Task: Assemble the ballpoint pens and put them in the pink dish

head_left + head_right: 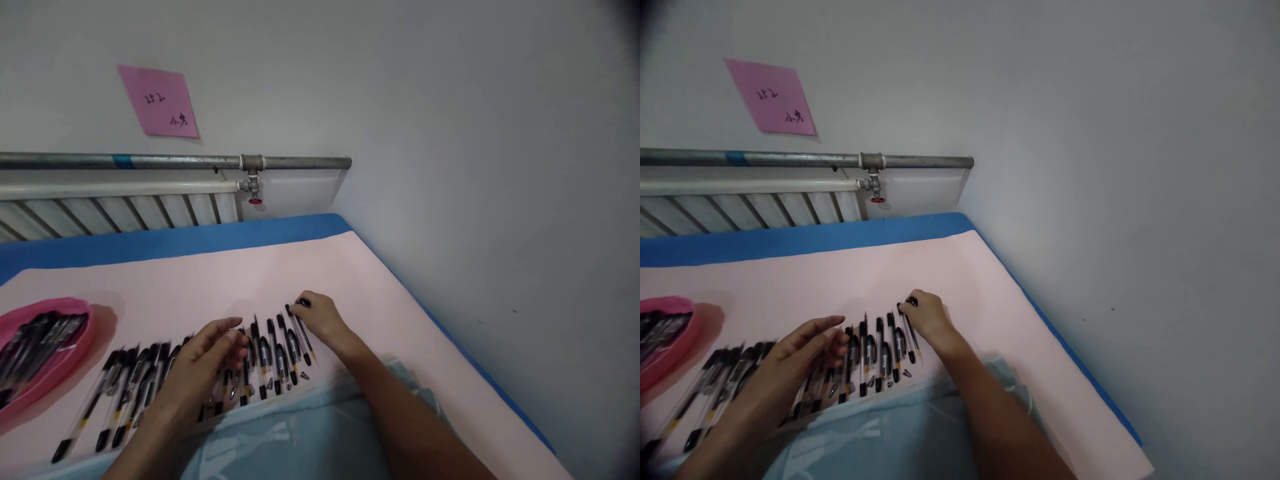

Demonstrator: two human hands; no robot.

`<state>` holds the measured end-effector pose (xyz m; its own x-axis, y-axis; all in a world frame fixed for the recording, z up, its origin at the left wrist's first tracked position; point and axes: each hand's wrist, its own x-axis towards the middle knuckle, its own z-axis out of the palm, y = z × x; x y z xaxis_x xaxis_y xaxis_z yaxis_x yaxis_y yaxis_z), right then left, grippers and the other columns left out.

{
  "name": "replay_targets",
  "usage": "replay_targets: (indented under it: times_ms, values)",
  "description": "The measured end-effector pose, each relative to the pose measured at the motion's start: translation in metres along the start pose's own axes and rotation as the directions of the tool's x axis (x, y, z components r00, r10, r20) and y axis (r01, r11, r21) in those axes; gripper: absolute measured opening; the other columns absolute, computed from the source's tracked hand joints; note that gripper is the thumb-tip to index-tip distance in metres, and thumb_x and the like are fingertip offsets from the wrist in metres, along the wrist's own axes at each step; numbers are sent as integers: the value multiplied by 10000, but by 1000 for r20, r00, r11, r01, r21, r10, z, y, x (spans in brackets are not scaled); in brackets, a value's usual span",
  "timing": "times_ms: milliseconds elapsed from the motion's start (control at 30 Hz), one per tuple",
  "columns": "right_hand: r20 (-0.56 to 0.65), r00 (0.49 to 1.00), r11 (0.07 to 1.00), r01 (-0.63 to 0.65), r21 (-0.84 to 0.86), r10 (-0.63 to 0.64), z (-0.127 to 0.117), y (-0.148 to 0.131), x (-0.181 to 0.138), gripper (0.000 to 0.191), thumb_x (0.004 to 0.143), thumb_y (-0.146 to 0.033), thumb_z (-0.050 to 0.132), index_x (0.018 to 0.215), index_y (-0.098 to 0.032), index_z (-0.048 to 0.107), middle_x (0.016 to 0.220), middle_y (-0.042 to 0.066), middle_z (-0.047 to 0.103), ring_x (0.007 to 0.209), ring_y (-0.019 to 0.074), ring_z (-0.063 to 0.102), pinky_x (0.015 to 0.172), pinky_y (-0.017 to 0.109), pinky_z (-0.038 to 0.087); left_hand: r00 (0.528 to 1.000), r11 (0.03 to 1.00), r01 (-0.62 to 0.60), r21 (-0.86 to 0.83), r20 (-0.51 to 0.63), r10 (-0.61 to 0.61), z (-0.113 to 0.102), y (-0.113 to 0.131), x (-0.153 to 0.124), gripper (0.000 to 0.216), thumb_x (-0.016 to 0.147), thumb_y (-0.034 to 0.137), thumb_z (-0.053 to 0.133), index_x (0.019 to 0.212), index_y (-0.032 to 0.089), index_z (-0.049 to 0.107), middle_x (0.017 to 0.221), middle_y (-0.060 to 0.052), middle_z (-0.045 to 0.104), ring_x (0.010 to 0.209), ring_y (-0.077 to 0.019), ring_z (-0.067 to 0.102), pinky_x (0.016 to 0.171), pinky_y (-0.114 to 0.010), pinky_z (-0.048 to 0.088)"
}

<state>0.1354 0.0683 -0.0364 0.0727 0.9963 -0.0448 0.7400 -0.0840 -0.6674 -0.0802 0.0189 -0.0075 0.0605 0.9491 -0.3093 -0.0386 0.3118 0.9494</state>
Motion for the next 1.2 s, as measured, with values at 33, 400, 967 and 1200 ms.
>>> replay_targets:
  times_ms: [33, 400, 967, 1200]
  values:
    - [6, 1000, 1000, 5, -15, -5, -1, 0, -1, 162, 739, -331, 523, 724, -197, 611, 726, 1, 622, 662, 116, 529, 566, 199, 329, 1000, 1000, 1, 0, -3, -1, -1, -1, 0, 402, 675, 407, 628, 1006, 186, 578, 803, -37, 647, 712, -162, 597, 633, -290, 501]
    - [137, 990, 981, 52, -186, -27, -20, -7, -30, 142, 762, -214, 474, 745, -158, 603, 679, 41, 617, 583, 115, 524, 526, 208, 298, 1000, 1000, -7, 18, -21, 8, -3, -2, 3, 427, 664, 405, 640, 1010, 166, 572, 806, -49, 640, 707, -164, 595, 632, -293, 499]
    - [473, 878, 951, 82, -299, 73, -47, -14, -49, 97, 688, -175, 506, 684, -149, 599, 646, 27, 599, 527, 96, 504, 484, 200, 297, 999, 998, -10, 69, -42, 13, -4, 4, -1, 421, 646, 408, 643, 987, 166, 597, 810, -58, 646, 694, -171, 600, 645, -317, 504]
    - [552, 829, 899, 306, -313, -90, -52, -12, -60, 116, 588, -77, 497, 590, -150, 588, 608, 15, 561, 533, 94, 450, 469, 195, 265, 999, 995, -8, 101, -37, 11, -3, 6, -2, 404, 652, 409, 636, 974, 167, 603, 827, -58, 649, 688, -167, 601, 642, -309, 504]
